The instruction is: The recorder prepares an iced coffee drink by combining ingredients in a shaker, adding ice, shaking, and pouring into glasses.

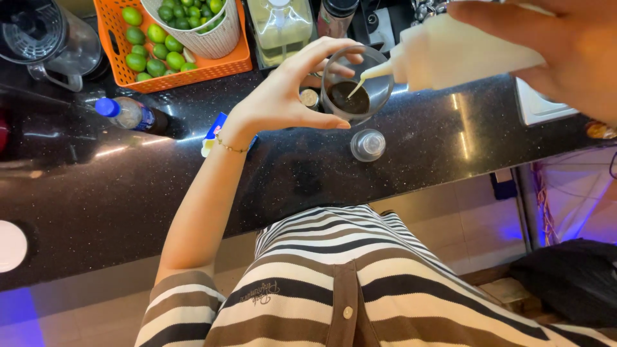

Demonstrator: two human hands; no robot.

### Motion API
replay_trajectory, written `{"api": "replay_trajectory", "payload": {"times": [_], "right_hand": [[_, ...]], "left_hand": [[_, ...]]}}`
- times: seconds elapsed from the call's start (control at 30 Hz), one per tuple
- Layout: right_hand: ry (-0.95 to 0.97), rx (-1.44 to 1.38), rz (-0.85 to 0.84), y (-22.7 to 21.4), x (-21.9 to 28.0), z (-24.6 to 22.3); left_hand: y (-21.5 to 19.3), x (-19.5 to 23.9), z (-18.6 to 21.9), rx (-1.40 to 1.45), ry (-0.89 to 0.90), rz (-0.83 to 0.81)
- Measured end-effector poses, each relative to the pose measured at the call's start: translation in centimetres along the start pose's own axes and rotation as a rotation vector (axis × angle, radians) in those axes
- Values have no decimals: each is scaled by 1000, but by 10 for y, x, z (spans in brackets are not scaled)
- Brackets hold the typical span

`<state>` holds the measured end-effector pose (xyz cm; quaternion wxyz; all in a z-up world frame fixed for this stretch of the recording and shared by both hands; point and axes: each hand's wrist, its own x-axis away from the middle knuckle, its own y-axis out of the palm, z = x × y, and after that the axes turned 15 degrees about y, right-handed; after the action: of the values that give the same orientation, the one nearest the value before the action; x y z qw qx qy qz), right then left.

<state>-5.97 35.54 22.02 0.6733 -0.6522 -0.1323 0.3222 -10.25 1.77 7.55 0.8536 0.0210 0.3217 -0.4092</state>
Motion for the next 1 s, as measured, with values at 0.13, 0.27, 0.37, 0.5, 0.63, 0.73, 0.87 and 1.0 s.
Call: {"api": "replay_trajectory", "payload": {"times": [0.13, 0.27, 0.37, 0.5, 0.63, 0.73, 0.87, 1.0], "right_hand": [[70, 148, -128, -8, -5, -13], [74, 209, 52, 0, 0, -17], [114, 100, 116, 15, 7, -20], [263, -157, 44, 49, 25, -12], [298, -423, 28, 93, 47, -8], [311, -536, 25, 123, 53, -13], [324, -657, 61, 151, 51, -14], [370, -785, 173, 183, 47, -1]], "left_hand": [[3, -1, -2, -21, -17, 8], [5, -3, -5, 1, -51, 32], [9, -4, -7, 9, -78, 41], [18, -4, -7, -17, -134, 56], [30, 3, -14, -16, -217, 102], [36, 11, -21, 45, -243, 182], [42, 12, -17, 13, -285, 259], [51, 14, -9, -141, -284, 317]]}}
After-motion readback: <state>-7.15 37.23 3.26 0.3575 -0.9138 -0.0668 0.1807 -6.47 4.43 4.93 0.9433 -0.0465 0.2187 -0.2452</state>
